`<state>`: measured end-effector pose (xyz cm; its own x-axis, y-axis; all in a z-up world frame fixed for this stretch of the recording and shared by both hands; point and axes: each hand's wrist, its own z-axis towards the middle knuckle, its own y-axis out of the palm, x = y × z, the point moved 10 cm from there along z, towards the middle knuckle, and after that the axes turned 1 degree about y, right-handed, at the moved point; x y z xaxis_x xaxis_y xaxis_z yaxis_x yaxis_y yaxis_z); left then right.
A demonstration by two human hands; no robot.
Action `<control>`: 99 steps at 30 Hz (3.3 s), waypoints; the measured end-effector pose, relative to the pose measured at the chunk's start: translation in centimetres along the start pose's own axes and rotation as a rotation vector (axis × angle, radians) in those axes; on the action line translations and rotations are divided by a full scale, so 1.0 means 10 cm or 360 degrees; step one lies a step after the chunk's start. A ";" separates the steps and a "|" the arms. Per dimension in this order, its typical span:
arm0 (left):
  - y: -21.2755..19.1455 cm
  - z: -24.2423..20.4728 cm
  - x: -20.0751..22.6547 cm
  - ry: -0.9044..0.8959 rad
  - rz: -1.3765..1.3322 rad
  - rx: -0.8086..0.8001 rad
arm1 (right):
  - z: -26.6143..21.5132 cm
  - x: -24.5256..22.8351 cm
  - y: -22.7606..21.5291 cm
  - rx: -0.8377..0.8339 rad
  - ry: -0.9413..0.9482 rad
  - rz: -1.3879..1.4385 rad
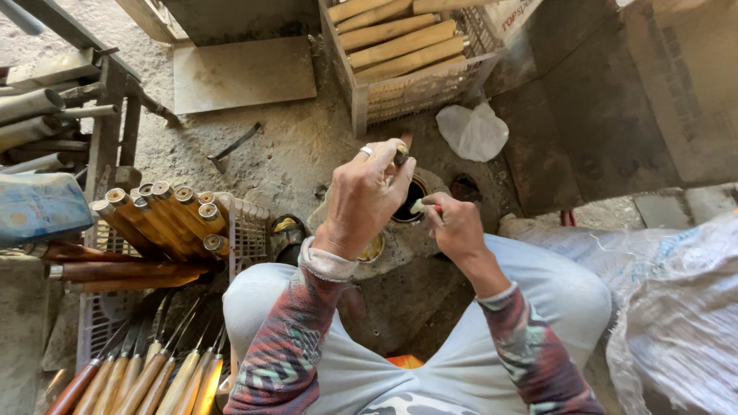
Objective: The person sits cross-legged on the floor and applies dark varnish to wooden handles using a paintbrush. They dip the brush into a can, coat the handle, and place it in a drying rack. The person repeats this process for multiple handles.
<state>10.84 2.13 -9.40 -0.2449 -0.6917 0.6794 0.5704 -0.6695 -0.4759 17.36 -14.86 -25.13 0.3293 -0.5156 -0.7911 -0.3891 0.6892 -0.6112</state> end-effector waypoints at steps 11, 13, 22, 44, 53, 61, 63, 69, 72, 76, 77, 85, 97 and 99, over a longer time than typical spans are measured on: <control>-0.07 0.03 -0.02 -0.0097 -0.0163 -0.0040 | 0.17 0.50 0.27 0.0126 -0.0106 -0.0150; -0.07 0.06 -0.02 -0.0132 -0.0208 -0.0055 | 0.18 0.46 0.25 0.0123 -0.0155 -0.0083; 0.01 0.06 0.01 -0.0156 -0.0266 -0.0088 | -0.19 0.15 -0.20 0.0118 0.0095 0.0475; 0.11 0.06 0.16 -0.0019 -0.0212 -0.0155 | -0.61 -0.67 -1.41 0.0464 -0.0226 0.0791; 0.15 0.07 0.08 -0.0005 -0.0161 -0.0055 | -0.34 -0.04 -0.36 0.0230 0.0063 0.0277; 0.10 0.10 0.04 -0.0030 -0.0134 -0.0066 | -0.04 0.24 0.18 0.0292 -0.0164 -0.0029; 0.07 0.11 0.04 -0.0039 -0.0156 -0.0081 | 0.02 0.39 0.32 0.0263 0.0015 -0.0034; -0.02 0.12 0.08 -0.0075 -0.0222 -0.0027 | -0.13 0.21 0.14 0.0329 -0.0171 0.0041; -0.03 0.11 0.07 -0.0087 -0.0283 -0.0068 | -0.23 0.09 -0.08 0.0352 -0.0063 0.0205; 0.02 0.13 0.06 -0.0149 -0.0291 -0.0176 | -0.27 -0.25 -0.40 0.0291 -0.0032 0.0393; 0.01 0.12 0.08 -0.0135 -0.0293 -0.0185 | -0.28 -0.36 -0.47 0.0280 -0.0071 0.0419; 0.05 0.08 0.16 -0.0054 -0.0282 -0.0205 | -0.34 -0.93 -1.04 0.0317 -0.0187 0.0478; -0.02 0.11 0.17 -0.0042 -0.0201 -0.0151 | -0.35 -0.57 -1.02 0.0403 -0.0211 0.0310; -0.04 0.11 0.20 0.0032 -0.0140 -0.0138 | -0.33 -0.42 -0.74 0.0353 -0.0179 0.0225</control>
<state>10.97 1.30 -7.19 -0.3071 -0.6342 0.7096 0.4765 -0.7479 -0.4622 16.03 -19.52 -17.39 0.3831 -0.3555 -0.8526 -0.2442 0.8512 -0.4646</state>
